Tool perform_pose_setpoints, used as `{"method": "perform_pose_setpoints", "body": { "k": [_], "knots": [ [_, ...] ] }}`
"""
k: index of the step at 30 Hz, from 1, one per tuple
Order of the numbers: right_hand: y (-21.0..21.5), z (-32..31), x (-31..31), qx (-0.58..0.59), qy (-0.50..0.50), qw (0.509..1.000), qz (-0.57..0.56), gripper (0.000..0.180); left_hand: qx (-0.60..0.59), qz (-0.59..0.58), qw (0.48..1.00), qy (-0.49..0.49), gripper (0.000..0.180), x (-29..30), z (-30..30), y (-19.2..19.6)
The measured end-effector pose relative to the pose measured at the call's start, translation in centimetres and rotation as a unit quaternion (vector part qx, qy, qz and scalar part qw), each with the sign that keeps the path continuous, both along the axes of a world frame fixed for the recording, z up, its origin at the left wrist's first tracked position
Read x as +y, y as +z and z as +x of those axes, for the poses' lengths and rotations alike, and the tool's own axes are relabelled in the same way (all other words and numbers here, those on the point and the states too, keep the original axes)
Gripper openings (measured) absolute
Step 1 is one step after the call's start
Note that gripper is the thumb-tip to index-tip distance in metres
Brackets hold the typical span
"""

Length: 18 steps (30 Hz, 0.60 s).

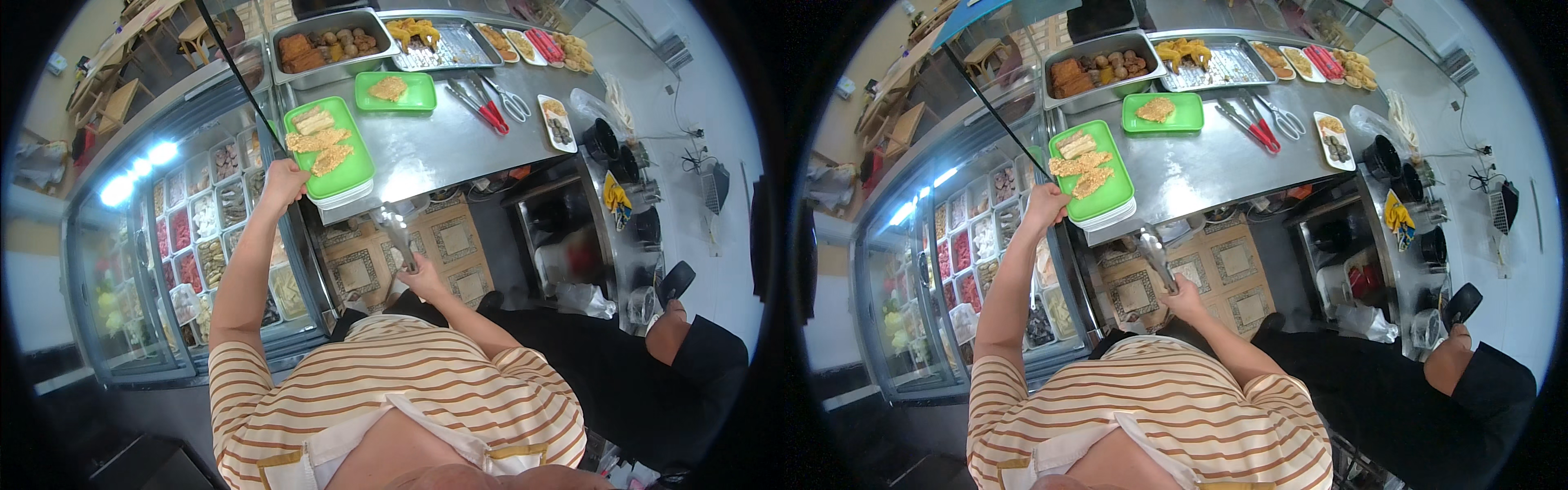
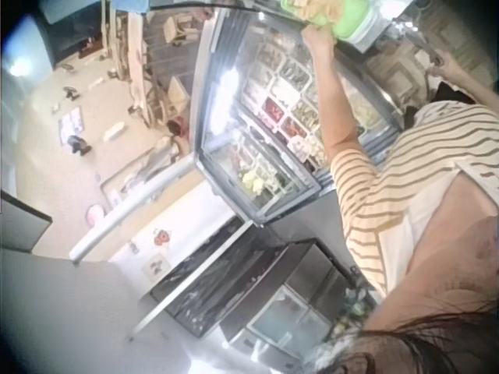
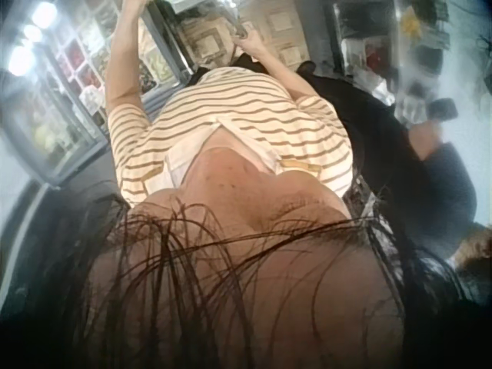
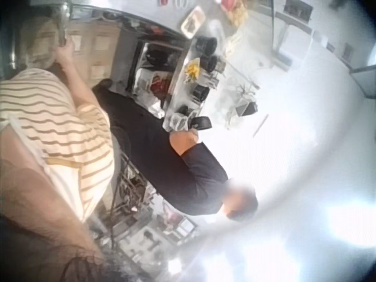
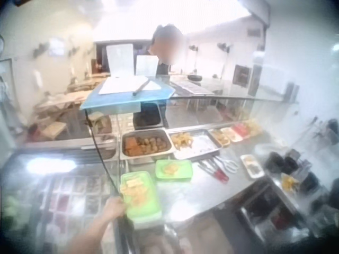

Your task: The person uses tongs to transfer various food items, including fried snacks, sausages, and clams, from a refrigerated display case into a white styrofoam container. They handle the items one by one, arranging them in the container while standing at a food preparation counter.

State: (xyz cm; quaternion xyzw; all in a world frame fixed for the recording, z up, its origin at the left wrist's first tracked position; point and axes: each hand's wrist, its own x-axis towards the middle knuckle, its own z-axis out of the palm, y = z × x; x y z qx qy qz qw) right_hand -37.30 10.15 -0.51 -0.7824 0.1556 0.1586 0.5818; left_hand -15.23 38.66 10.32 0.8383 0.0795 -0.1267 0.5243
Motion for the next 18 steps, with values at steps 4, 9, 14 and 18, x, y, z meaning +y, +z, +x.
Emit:
{"method": "perform_pose_setpoints", "body": {
  "k": [4, 9, 14, 18],
  "knots": [
    [-1.9, -0.6, -0.6, -0.002, -0.010, 1.000, 0.024, 0.027, 0.036, -0.026, 0.999, 0.001, 0.011, 0.5, 0.2, 0.3],
    [-2.7, -0.2, -1.3, -0.079, 0.007, 0.997, 0.014, 0.027, 0.053, -0.108, 0.993, 0.001, 0.007, -0.1, 0.0, 0.9],
    [-1.8, -0.6, -3.2, -0.033, -0.014, 0.999, -0.024, 0.028, 0.031, -0.174, 0.984, -0.026, 0.007, -1.3, -0.4, 1.3],
    [0.7, -0.8, -4.4, -0.040, -0.024, 0.998, -0.035, 0.029, 0.028, -0.157, 0.986, -0.040, 0.008, -3.1, -1.0, 2.7]
  ]
}}
